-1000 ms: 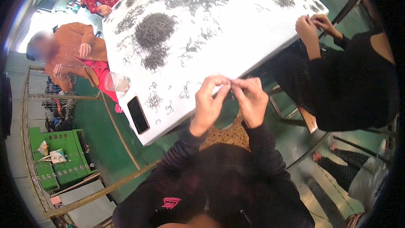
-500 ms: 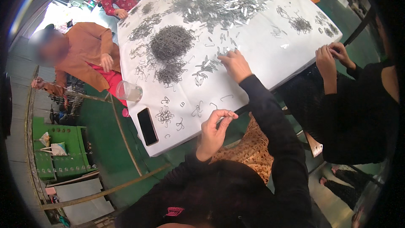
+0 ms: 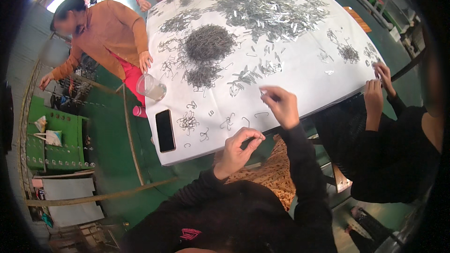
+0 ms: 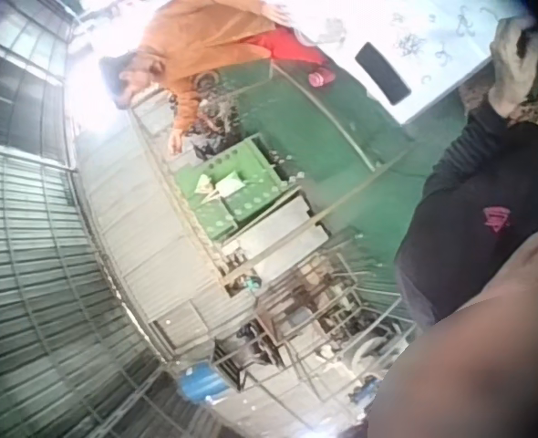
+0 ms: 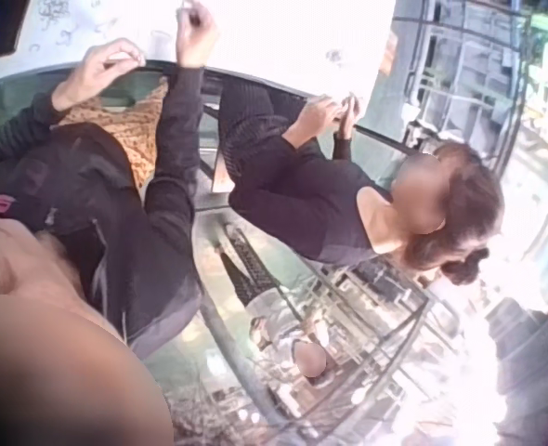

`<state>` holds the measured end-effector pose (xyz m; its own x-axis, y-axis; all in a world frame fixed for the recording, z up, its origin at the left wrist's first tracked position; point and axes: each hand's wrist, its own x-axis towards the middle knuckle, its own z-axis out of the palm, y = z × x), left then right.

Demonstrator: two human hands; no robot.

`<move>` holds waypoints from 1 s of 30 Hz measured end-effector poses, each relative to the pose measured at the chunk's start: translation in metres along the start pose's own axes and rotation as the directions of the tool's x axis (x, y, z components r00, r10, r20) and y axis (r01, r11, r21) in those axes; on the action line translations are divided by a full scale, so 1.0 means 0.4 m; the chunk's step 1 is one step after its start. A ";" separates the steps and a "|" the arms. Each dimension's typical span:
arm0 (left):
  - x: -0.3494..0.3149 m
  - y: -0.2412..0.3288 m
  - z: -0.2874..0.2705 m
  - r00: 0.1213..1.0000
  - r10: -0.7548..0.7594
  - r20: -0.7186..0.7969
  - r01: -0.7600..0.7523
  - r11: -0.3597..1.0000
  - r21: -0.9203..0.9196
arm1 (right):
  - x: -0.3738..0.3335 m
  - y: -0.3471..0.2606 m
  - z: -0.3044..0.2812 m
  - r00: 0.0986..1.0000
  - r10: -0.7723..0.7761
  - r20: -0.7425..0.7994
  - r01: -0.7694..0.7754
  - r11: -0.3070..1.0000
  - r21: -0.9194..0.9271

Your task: The person sits at a table and sorts small metal pieces by hand, separating them into piles on a white surface. They repeatedly pick up pieces, inspect them, and place them into different groups while others work alongside.

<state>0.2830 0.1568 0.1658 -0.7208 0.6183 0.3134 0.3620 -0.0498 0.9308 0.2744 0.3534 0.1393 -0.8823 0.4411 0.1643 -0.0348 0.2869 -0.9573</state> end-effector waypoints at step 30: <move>0.160 -0.176 -0.036 0.999 -0.050 0.001 0.049 0.983 0.179 | -0.269 -0.111 -0.042 0.897 0.271 -0.351 -0.102 0.897 0.431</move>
<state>0.2027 0.1887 0.1230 -0.7371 0.6210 0.2665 0.4262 0.1213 0.8965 0.3787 0.3074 0.1679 -0.6358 0.7713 -0.0285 -0.1430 -0.1540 -0.9777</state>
